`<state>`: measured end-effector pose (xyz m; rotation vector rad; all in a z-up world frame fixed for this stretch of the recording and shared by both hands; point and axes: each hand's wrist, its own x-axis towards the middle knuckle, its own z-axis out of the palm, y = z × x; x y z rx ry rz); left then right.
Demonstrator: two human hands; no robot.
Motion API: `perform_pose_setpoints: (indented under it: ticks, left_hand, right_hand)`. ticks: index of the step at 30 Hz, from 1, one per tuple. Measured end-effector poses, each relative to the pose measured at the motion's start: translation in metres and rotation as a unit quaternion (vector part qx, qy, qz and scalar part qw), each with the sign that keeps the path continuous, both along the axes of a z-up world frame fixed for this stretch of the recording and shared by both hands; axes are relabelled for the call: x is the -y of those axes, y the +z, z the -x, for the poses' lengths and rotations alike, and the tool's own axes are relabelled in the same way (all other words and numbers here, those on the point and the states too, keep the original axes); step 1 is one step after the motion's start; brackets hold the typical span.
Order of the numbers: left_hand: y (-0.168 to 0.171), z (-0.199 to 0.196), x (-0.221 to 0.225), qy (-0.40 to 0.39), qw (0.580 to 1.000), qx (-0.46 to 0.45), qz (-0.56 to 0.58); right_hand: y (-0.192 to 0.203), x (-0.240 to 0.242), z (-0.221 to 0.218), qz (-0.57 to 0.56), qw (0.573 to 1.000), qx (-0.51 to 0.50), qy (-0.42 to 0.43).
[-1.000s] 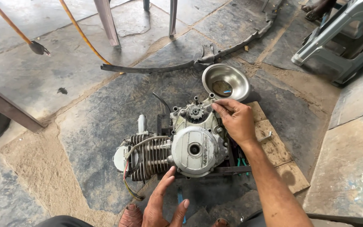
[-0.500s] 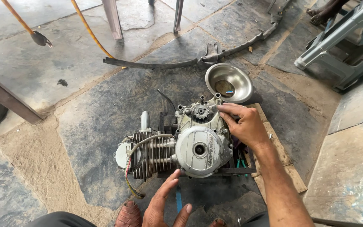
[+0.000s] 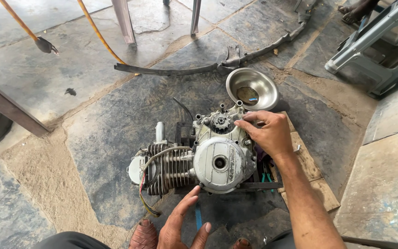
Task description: Repairing and assembling components of a motorcycle engine crankcase.
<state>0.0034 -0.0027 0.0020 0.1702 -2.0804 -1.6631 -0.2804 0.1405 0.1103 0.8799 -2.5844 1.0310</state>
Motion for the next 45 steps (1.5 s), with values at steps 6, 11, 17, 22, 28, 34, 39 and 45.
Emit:
perform_pose_setpoints:
  ticks: [6, 11, 17, 22, 28, 34, 39, 45]
  left_hand:
    - [-0.008, 0.0, 0.002, -0.008, 1.0, 0.006, -0.009]
    - [0.0, -0.001, 0.0, 0.001, 1.0, 0.02, -0.002]
    - [0.002, -0.001, 0.0, -0.001, 1.0, 0.016, -0.001]
    - [0.001, 0.0, 0.001, -0.003, 1.0, 0.022, 0.0]
    - [0.007, -0.003, 0.002, -0.004, 1.0, 0.014, -0.001]
    - [0.008, -0.003, 0.002, 0.001, 1.0, 0.022, 0.005]
    - [0.003, -0.002, 0.003, -0.004, 1.0, 0.01, 0.014]
    - [0.005, -0.003, 0.002, -0.006, 1.0, 0.023, 0.016]
  right_hand:
    - [-0.005, -0.006, 0.007, 0.015, 0.998, -0.018, 0.054]
    - [0.006, -0.002, 0.003, 0.01, 0.999, 0.011, 0.047]
    - [0.003, 0.0, 0.003, 0.004, 0.999, -0.026, 0.03]
    - [0.005, -0.002, 0.006, -0.007, 0.999, 0.041, 0.032]
    - [-0.001, -0.003, 0.008, 0.0, 1.0, -0.015, 0.022]
    - [0.001, -0.001, 0.006, -0.004, 1.0, -0.011, -0.003]
    - [0.0, -0.006, 0.01, 0.001, 0.997, -0.021, 0.072]
    - [0.015, 0.002, 0.001, 0.008, 0.998, -0.007, 0.064]
